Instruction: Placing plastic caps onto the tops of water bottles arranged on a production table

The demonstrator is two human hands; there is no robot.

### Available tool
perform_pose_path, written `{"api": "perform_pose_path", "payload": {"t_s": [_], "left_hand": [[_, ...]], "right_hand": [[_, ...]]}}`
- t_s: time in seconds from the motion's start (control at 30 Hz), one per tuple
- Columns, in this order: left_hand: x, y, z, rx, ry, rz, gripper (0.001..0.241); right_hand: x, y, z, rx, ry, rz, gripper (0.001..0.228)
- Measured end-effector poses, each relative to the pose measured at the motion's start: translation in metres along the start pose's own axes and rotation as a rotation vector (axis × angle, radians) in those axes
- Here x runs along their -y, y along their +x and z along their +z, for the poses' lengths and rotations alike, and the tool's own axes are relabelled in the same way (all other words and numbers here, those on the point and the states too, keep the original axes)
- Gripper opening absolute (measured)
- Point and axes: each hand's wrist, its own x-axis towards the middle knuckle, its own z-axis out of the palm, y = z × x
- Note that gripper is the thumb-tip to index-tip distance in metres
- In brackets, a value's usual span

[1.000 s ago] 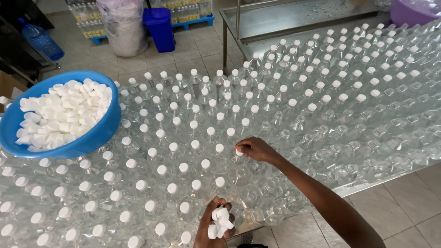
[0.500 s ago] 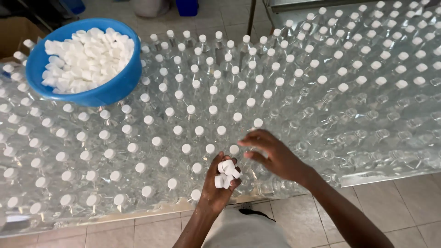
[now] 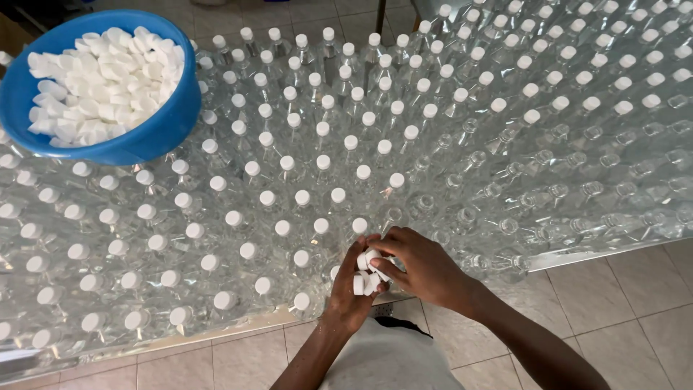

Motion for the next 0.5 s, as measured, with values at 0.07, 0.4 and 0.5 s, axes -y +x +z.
{"api": "perform_pose_path", "payload": {"t_s": [0.07,0.4,0.5], "left_hand": [[0.000,0.002,0.001,0.035,-0.004,0.000,0.041],[0.001,0.005,0.014,0.005,0.089,0.067,0.026],[0.005,0.015,0.014,-0.002,0.056,0.051,0.026]], "right_hand": [[-0.005,0.001,0.002,0.044,0.005,0.015,0.035],[-0.008,0.000,-0.008,-0.040,0.019,-0.015,0.022],[-0.010,-0.003,-0.009,-0.140,0.068,-0.058,0.020]]}}
